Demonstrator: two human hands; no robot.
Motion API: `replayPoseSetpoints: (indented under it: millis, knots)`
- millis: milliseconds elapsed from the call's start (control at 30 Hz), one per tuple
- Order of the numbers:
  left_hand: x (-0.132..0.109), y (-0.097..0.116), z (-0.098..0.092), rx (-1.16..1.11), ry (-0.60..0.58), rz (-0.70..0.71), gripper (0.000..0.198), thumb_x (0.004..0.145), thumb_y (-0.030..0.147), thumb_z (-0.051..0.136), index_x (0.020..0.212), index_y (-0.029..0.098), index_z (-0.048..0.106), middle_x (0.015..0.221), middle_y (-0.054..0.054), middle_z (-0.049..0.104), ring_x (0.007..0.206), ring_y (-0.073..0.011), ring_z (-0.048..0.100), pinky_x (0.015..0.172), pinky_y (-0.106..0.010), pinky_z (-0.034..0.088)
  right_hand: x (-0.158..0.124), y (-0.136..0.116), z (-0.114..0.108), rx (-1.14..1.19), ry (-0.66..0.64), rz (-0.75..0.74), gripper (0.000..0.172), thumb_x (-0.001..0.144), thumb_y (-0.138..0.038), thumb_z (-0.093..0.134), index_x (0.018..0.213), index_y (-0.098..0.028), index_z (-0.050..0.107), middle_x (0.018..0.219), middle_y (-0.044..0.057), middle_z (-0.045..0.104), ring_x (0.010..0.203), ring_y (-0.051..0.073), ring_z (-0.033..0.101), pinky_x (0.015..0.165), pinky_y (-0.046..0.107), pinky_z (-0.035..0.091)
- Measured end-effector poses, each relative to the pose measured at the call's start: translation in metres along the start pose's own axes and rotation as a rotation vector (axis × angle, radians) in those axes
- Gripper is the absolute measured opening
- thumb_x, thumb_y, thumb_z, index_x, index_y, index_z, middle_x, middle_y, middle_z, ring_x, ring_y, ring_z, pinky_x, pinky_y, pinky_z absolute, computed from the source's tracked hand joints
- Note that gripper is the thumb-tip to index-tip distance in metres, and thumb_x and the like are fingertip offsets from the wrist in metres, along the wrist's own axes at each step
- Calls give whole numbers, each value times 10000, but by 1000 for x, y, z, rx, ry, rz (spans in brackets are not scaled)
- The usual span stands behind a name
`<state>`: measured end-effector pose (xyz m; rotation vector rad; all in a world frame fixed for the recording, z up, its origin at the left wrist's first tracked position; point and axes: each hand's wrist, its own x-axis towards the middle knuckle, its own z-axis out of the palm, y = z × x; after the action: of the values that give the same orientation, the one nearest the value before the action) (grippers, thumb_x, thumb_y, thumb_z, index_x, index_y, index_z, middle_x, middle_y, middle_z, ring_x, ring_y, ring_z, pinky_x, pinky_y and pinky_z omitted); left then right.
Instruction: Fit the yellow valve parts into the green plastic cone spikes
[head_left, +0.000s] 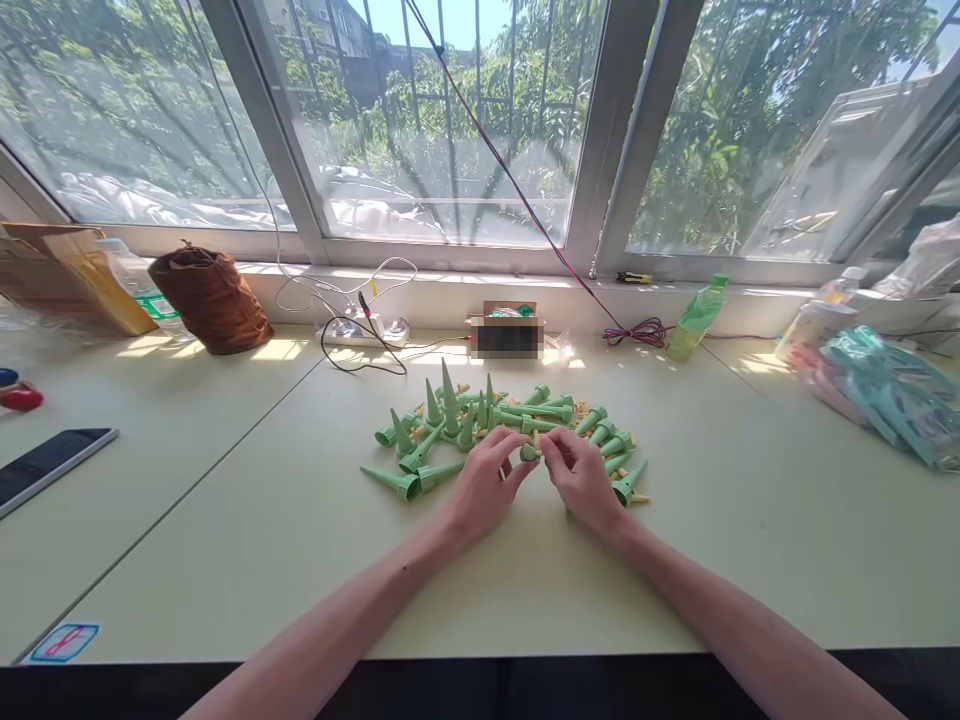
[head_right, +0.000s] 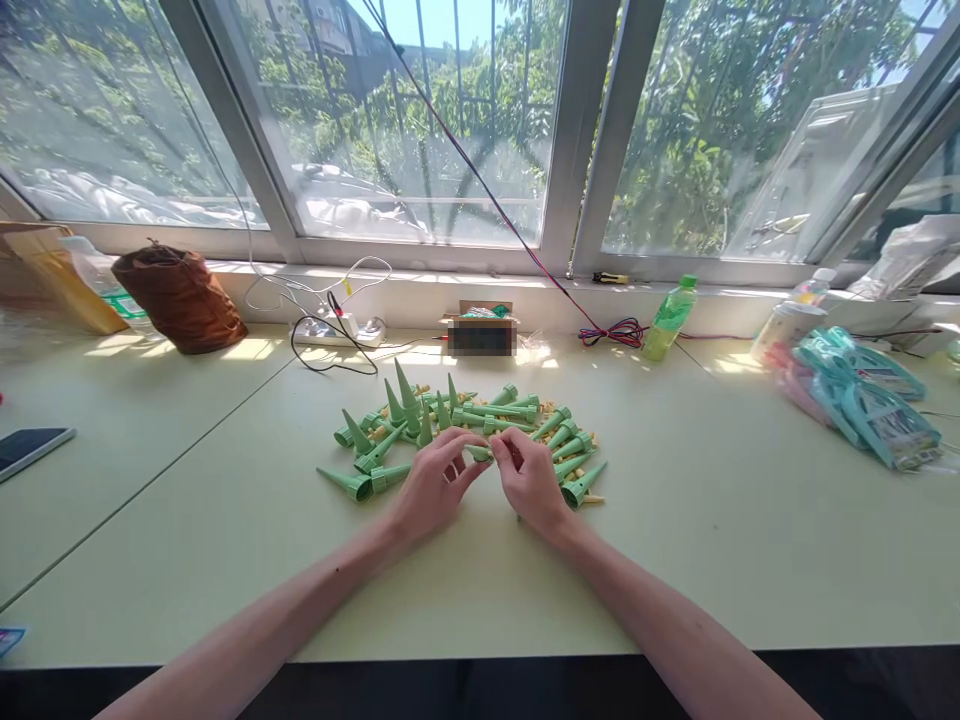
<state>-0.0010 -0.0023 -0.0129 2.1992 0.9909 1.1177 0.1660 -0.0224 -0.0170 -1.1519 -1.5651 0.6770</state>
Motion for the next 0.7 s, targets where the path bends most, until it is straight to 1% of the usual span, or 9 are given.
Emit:
replayPoseSetpoints:
  millis: [100, 167, 267, 367, 433, 500, 700]
  knots:
    - [1, 2, 0, -36, 11, -112, 194, 910, 303, 604, 1078, 206, 596, 1045, -39, 628, 597, -63, 538, 530, -194, 467, 0, 0, 1, 31, 37, 14, 290, 981, -425, 488, 807, -197, 534, 578, -47, 430, 498, 100, 369, 468, 231, 302]
    - [2, 4, -1, -129, -13, -208, 256, 904, 384, 606, 1077, 200, 568, 976, -34, 639, 571, -75, 552, 483, -194, 461, 0, 0, 1, 60, 58, 23, 286, 985, -431, 481, 820, -201, 526, 570, -50, 433, 489, 99, 374, 463, 229, 307]
    - [4, 7, -3, -345, -115, -375, 351, 906, 519, 556, 976, 175, 555, 820, -18, 615, 478, -91, 551, 374, -199, 419, 0, 0, 0, 88, 83, 23, 288, 989, -439, 472, 823, -207, 514, 571, -50, 437, 484, 99, 380, 456, 227, 311]
    - [7, 9, -5, -576, -216, -499, 484, 920, 619, 455, 860, 150, 560, 789, -32, 605, 429, -95, 545, 345, -217, 421, 0, -1, -1, 80, 76, 11, 291, 988, -442, 474, 821, -209, 519, 581, -45, 454, 490, 102, 392, 457, 227, 322]
    - [8, 8, -5, -691, -256, -550, 531, 909, 649, 453, 843, 137, 577, 799, -44, 611, 450, -99, 562, 356, -216, 433, 0, 0, -2, 70, 51, 2, 289, 986, -441, 479, 822, -208, 525, 578, -44, 460, 489, 103, 394, 460, 229, 330]
    - [8, 7, -6, -762, -278, -585, 542, 882, 659, 503, 843, 126, 596, 801, -50, 613, 473, -95, 568, 361, -202, 427, 0, 0, -2, 67, 31, -6, 286, 985, -438, 483, 823, -208, 529, 574, -45, 462, 487, 103, 397, 462, 229, 332]
    - [9, 5, -9, -918, -300, -698, 555, 803, 654, 633, 835, 100, 637, 780, -47, 604, 488, -51, 519, 388, -162, 408, 1, 2, -1, 78, 13, -5, 278, 981, -424, 495, 809, -207, 528, 572, -46, 462, 489, 101, 397, 465, 224, 333]
